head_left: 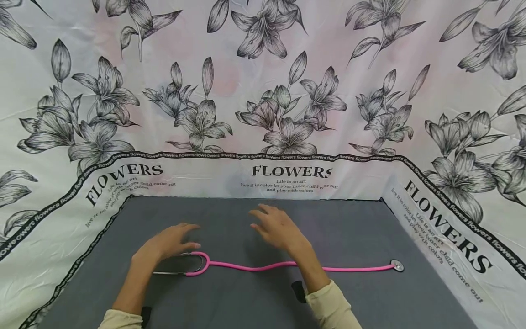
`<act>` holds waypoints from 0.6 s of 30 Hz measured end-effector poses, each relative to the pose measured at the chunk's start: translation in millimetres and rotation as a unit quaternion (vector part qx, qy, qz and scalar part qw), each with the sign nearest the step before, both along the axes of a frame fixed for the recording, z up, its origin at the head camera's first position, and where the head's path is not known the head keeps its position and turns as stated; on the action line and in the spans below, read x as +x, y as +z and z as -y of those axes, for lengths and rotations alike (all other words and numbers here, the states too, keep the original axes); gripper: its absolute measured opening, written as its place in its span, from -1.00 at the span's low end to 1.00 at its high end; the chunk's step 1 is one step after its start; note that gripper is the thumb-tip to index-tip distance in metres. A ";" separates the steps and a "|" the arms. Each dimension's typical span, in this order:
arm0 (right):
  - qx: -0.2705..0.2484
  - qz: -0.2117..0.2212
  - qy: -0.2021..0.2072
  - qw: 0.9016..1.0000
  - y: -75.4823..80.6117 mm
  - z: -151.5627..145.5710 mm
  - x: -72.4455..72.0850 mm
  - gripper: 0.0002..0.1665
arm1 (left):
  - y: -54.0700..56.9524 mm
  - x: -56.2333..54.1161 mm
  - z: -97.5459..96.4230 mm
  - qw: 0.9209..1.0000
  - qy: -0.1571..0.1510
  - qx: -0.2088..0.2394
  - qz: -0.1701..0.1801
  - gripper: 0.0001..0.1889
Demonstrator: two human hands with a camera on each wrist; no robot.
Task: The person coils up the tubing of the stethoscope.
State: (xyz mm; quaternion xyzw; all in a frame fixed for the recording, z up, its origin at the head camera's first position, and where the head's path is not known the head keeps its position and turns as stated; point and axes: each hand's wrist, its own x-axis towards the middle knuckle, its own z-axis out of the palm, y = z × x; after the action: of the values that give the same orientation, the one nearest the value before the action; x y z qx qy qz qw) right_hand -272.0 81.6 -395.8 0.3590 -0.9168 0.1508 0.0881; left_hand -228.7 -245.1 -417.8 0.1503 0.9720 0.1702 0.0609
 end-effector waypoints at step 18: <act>0.127 0.055 0.047 0.989 -30.8 42.9 21.0 -0.57 | -36.4 13.3 46.8 0.999 -0.030 -0.035 0.005 -0.33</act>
State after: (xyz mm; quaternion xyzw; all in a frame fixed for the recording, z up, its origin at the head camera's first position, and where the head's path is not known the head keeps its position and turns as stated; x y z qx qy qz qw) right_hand -251.0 38.8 -426.6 0.4011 -0.9141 0.0570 -0.0162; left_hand -215.4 -291.9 -454.2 0.1763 0.9721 0.1346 0.0759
